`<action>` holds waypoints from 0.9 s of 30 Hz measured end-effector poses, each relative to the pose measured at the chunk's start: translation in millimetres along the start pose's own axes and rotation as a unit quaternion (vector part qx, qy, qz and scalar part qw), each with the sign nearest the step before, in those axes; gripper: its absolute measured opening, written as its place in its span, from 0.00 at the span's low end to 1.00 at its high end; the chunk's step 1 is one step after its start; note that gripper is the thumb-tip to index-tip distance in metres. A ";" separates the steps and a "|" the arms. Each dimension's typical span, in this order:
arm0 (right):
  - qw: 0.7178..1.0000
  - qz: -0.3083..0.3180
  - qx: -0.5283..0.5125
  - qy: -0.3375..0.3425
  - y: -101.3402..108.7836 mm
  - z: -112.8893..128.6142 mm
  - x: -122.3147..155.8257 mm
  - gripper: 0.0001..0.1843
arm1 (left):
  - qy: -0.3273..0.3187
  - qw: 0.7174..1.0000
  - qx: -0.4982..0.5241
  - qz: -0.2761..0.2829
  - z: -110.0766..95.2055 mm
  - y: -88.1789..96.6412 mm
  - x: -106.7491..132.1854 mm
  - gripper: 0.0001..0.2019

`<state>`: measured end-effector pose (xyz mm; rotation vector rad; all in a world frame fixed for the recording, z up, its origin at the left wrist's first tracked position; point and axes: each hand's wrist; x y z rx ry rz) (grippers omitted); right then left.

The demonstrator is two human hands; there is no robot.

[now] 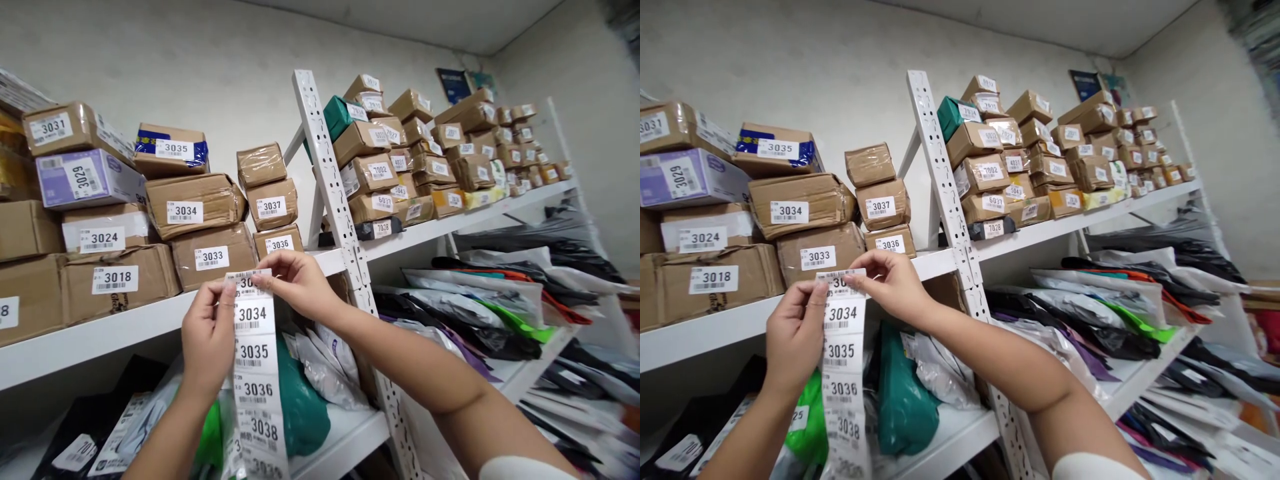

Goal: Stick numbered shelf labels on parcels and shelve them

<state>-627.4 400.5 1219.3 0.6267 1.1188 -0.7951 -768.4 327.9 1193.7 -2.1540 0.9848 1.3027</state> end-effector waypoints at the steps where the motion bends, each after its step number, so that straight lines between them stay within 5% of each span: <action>1: 0.999 -0.012 0.029 0.024 -2.4 -0.5 0.8 0.12 | 0.002 1.000 -0.006 -0.005 0.3 -0.7 -3.0 0.15; 5: 0.978 -0.051 0.145 0.143 -1.9 3.3 -15.4 0.08 | 0.000 1.000 -0.017 -0.019 4.9 -1.2 -8.8 0.19; 9: 0.928 -0.153 0.259 0.220 31.6 17.3 -90.4 0.08 | -0.023 0.998 -0.063 -0.013 15.8 3.7 2.8 0.18; 12: 0.889 -0.127 0.383 0.217 63.8 23.8 -160.1 0.07 | -0.033 0.996 -0.080 -0.010 23.4 8.9 15.0 0.17; 15: 0.838 -0.074 0.508 0.187 79.7 22.6 -199.0 0.07 | -0.053 0.995 -0.086 -0.022 24.2 13.6 23.9 0.17; 20: 0.768 -0.026 0.600 0.222 74.4 19.6 -193.9 0.07 | -0.045 0.995 -0.058 -0.063 18.2 19.8 33.5 0.14; 27: 0.747 -0.037 0.618 0.243 72.0 24.3 -179.7 0.10 | -0.032 0.997 -0.041 -0.062 22.9 22.7 36.4 0.15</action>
Point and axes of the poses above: each hand's wrist, its own x-axis away from the middle knuckle, its own y-axis out of the back of the hand, z = x × y, and after that the axes turned 4 degrees about y, right-handed
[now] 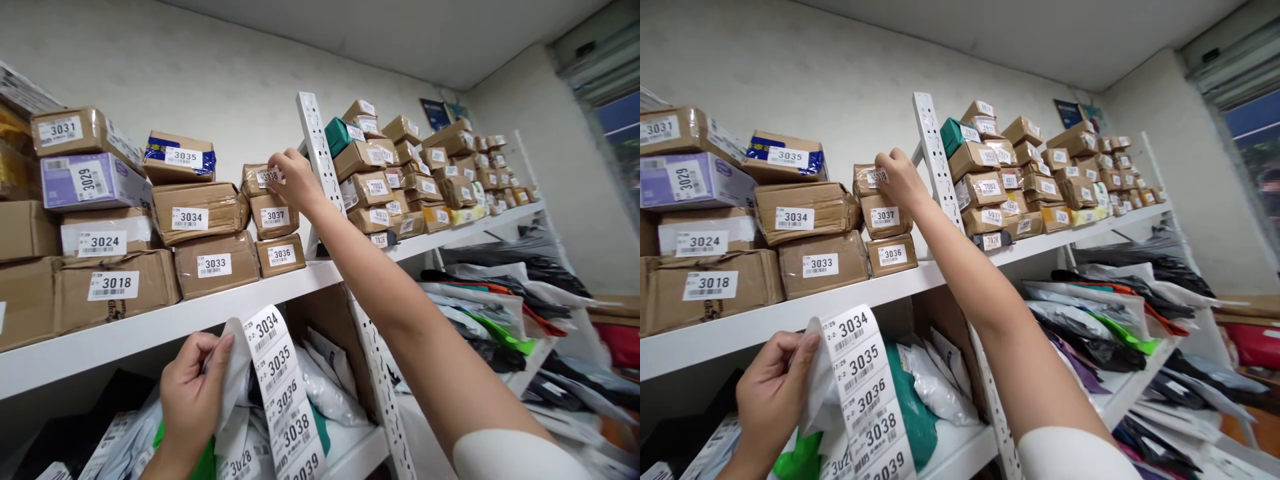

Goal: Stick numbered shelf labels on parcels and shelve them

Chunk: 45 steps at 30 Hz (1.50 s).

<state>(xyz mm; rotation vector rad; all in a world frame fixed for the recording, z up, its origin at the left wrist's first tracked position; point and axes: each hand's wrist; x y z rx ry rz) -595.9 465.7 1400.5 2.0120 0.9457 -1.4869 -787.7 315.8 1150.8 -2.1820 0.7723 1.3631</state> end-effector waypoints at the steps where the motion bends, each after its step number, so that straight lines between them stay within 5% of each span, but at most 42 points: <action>1: 1.000 -0.004 0.001 0.006 0.5 -0.2 1.0 0.11 | 0.001 1.000 0.003 0.002 0.5 -0.2 0.1 0.15; 7: 0.999 -0.037 0.011 0.023 2.5 0.4 10.5 0.20 | 0.005 1.000 0.014 0.009 1.9 0.2 1.8 0.15; 14: 0.991 -0.123 -0.048 -0.024 -8.1 -2.5 4.3 0.17 | -0.015 1.000 0.001 0.025 9.7 3.8 -2.7 0.16; 25: 0.996 -0.079 -0.031 -0.035 -17.0 -8.0 -7.8 0.18 | -0.044 0.998 -0.017 0.036 17.5 11.1 -5.3 0.14; 30: 0.991 -0.097 -0.058 -0.077 -25.2 -10.0 -8.2 0.27 | -0.044 0.999 -0.007 0.031 13.5 9.5 -3.7 0.13; 37: 0.977 -0.152 -0.112 -0.098 -42.1 -27.3 -14.6 0.22 | -0.073 0.996 -0.027 0.045 20.0 14.5 -9.6 0.12; 42: 0.971 -0.199 -0.089 -0.102 -51.2 -32.8 -15.6 0.27 | -0.071 0.996 -0.031 0.035 21.4 15.3 -10.3 0.13; 45: 0.983 -0.168 -0.038 -0.067 -50.9 -24.3 -12.3 0.26 | -0.043 0.999 -0.019 0.020 18.0 12.8 -5.9 0.13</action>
Point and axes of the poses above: each hand's wrist, its own x-axis away from the middle knuckle, its own y-axis out of the back of the hand, z = x × y, and after that the axes turned 4 degrees about y, right-handed
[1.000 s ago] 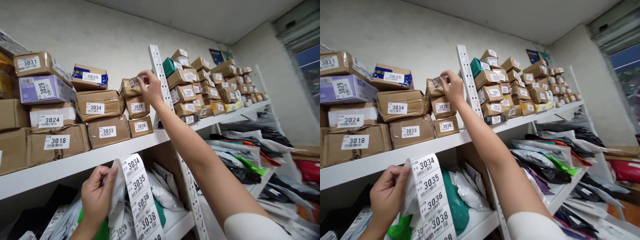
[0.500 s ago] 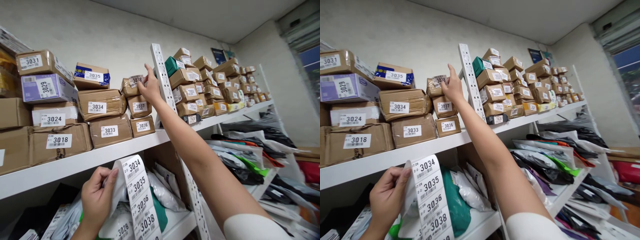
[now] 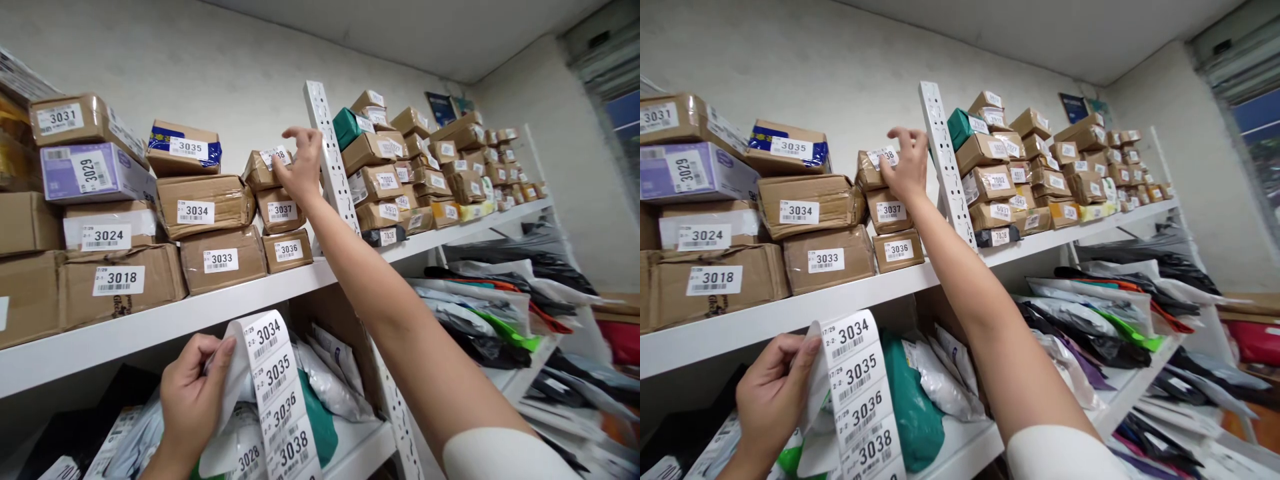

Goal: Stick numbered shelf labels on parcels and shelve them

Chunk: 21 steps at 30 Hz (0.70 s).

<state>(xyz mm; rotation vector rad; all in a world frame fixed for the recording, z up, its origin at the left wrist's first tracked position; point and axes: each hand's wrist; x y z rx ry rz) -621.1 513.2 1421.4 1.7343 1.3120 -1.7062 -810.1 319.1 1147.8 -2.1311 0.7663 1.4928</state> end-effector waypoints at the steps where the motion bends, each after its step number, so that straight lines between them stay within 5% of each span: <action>1: 1.000 0.016 0.014 0.012 0.7 4.1 2.3 0.27 | 0.011 1.000 0.004 -0.005 -0.9 -0.6 1.3 0.13; 8: 0.996 0.064 0.041 -0.043 -1.4 24.6 15.2 0.43 | 0.001 1.000 0.004 0.003 3.5 2.8 0.3 0.14; 14: 0.995 0.069 0.030 -0.066 -7.4 25.6 10.7 0.41 | -0.001 1.000 0.005 -0.003 2.8 2.9 1.7 0.14; 21: 0.998 0.017 0.051 -0.011 9.2 44.6 18.6 0.38 | 0.011 1.000 -0.004 0.017 10.2 6.4 8.0 0.14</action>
Point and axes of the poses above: each hand's wrist, its own x-axis away from the middle knuckle, its own y-axis out of the back of the hand, z = x × y, and after that the axes turned 4 degrees about y, right-handed
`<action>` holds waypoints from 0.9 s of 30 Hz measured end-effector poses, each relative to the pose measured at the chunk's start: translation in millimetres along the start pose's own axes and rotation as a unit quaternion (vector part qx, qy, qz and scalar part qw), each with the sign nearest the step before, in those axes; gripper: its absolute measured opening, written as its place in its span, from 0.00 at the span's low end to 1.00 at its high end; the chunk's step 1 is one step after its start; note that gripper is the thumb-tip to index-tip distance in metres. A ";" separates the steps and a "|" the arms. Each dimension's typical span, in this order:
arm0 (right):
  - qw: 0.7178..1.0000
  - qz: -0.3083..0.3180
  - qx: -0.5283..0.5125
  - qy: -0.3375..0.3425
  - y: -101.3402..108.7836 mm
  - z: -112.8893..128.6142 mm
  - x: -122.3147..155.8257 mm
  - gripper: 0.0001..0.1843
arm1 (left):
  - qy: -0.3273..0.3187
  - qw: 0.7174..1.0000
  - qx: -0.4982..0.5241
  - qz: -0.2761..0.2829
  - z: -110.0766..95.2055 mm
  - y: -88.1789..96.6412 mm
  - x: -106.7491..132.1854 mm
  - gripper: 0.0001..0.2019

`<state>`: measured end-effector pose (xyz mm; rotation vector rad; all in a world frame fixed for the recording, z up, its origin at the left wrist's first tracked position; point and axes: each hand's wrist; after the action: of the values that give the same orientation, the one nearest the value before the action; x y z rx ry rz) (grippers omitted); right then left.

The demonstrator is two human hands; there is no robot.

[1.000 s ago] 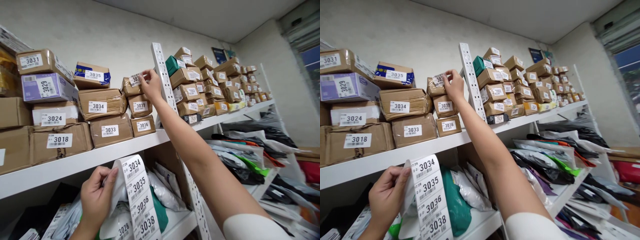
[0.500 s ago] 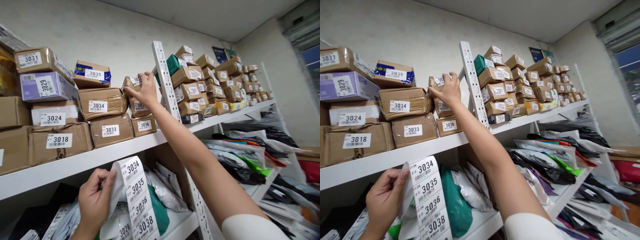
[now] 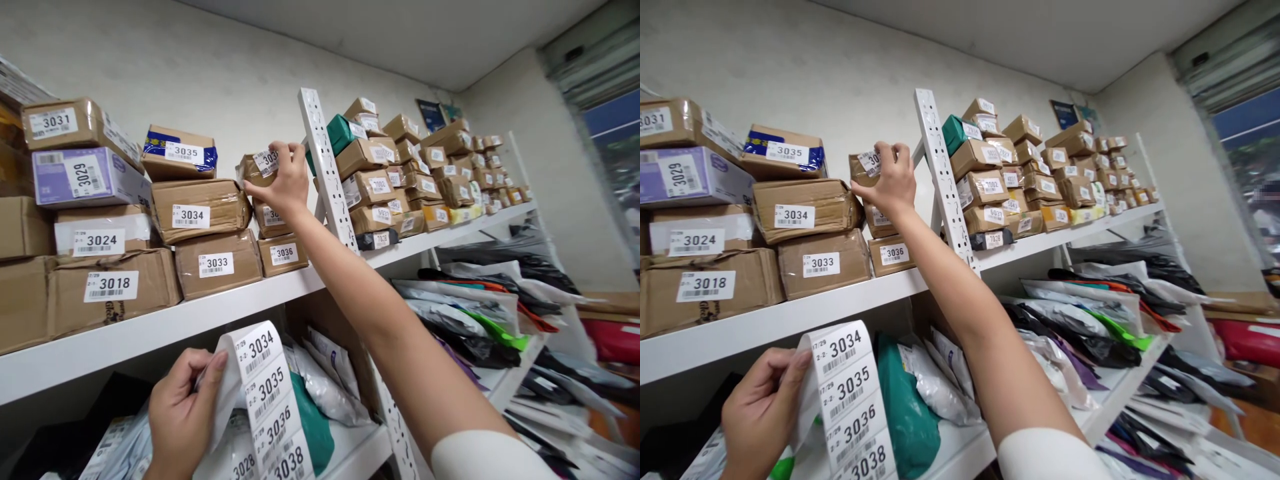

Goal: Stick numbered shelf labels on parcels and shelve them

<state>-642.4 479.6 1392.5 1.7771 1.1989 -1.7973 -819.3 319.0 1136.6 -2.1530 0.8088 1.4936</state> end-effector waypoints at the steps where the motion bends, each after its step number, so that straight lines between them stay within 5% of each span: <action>1: 1.000 -0.017 0.000 0.007 3.5 2.7 2.3 0.37 | 0.007 1.000 -0.001 -0.004 0.1 -0.2 1.3 0.14; 15: 0.991 -0.128 0.006 0.045 22.3 10.6 21.9 0.39 | 0.086 0.996 0.033 -0.019 -1.5 -13.8 7.9 0.22; 21: 0.994 -0.099 -0.031 -0.019 31.2 5.4 43.1 0.39 | 0.081 0.996 0.028 -0.017 -3.6 -12.4 11.3 0.23; 27: 0.979 -0.194 -0.038 -0.047 34.7 -7.1 82.5 0.36 | 0.093 0.995 0.032 -0.016 -8.7 -9.6 16.4 0.25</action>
<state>-625.0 490.3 1305.1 1.4732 1.6393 -1.9840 -802.6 317.0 1124.3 -2.2707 0.8662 1.2474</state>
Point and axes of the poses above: each hand's wrist, its own x-axis away from the middle knuckle, its own y-axis out of the back of the hand, z = x × y, and after that the axes turned 4 degrees about y, right-handed
